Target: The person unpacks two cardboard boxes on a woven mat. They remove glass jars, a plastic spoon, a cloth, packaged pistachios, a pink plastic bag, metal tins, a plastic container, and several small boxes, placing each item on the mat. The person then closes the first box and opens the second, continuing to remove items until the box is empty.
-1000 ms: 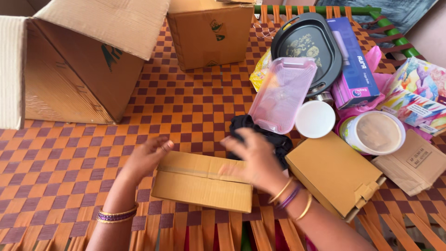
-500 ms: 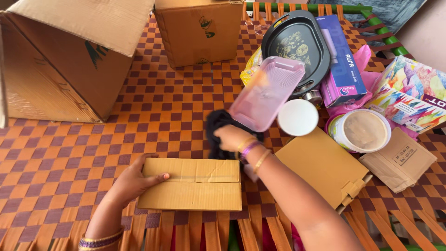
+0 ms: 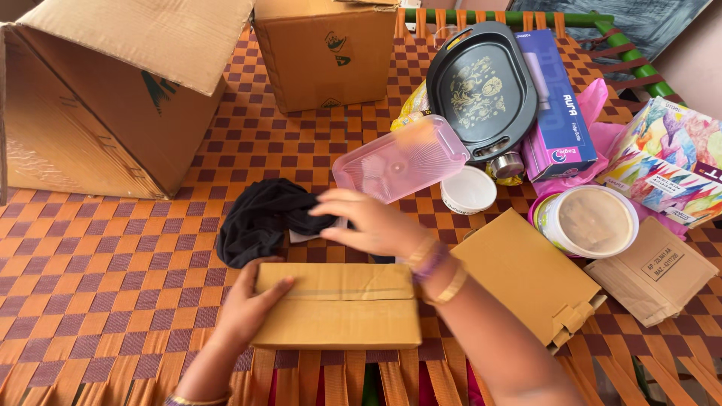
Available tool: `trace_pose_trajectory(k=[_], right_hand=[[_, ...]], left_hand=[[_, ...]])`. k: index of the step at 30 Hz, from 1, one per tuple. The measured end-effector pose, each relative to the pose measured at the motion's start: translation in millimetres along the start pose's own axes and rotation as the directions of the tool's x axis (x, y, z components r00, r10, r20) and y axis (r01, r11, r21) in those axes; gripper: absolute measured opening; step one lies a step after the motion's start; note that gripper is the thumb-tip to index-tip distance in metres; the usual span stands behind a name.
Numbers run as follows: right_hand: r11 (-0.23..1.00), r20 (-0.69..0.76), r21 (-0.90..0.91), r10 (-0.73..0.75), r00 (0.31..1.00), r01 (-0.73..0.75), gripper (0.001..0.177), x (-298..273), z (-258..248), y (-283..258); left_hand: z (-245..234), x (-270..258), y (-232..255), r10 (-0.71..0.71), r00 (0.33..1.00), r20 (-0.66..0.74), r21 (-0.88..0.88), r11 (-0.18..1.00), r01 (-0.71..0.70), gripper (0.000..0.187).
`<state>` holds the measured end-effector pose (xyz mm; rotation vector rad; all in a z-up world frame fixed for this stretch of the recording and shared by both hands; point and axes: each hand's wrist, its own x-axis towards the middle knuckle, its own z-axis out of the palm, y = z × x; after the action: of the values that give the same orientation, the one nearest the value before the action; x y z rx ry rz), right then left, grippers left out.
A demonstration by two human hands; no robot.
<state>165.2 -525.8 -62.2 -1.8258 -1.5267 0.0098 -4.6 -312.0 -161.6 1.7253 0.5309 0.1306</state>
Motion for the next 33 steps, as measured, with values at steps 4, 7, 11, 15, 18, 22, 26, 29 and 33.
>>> trace_pose_trajectory(k=[4, 7, 11, 15, 18, 22, 26, 29, 33], right_hand=[[0.902, 0.013, 0.071, 0.427, 0.904, -0.427, 0.052, -59, -45, -10], [0.87, -0.042, 0.016, 0.493, 0.869, -0.493, 0.057, -89, -58, -13], [0.819, 0.14, -0.125, 0.573, 0.807, -0.56, 0.063, -116, -52, -14], [0.861, 0.233, -0.195, 0.505, 0.831, -0.469, 0.066, -142, -36, -16], [0.854, 0.145, -0.187, 0.512, 0.847, -0.485, 0.044, -161, -33, -9], [0.836, 0.087, -0.155, 0.543, 0.835, -0.527, 0.042, -174, -42, 5], [0.829, 0.154, -0.117, 0.56, 0.814, -0.547, 0.061, -178, -56, 12], [0.812, 0.18, -0.135, 0.583, 0.792, -0.567, 0.073, -177, -60, 13], [0.602, 0.232, -0.059, 0.784, 0.575, -0.797, 0.076, -174, -54, 11]], left_hand=[[34, 9, 11, 0.06, 0.996, 0.059, 0.192, 0.979, -0.07, 0.069], [53, 25, 30, 0.148, 0.982, 0.116, 0.475, 0.86, -0.186, 0.068], [67, 46, 48, 0.088, 0.973, 0.214, 0.621, 0.757, -0.205, 0.059], [75, 44, 45, 0.197, 0.973, 0.125, 0.417, 0.879, -0.231, 0.047], [77, 41, 36, 0.236, 0.972, 0.002, 0.217, 0.948, -0.231, 0.035], [78, 41, 33, 0.181, 0.98, -0.08, 0.235, 0.959, -0.158, 0.031], [78, 43, 35, 0.119, 0.991, -0.054, 0.203, 0.973, -0.106, 0.03], [78, 46, 32, 0.189, 0.979, -0.073, 0.198, 0.965, -0.171, 0.027], [79, 49, 22, 0.169, 0.982, -0.079, 0.141, 0.978, -0.157, 0.023]])
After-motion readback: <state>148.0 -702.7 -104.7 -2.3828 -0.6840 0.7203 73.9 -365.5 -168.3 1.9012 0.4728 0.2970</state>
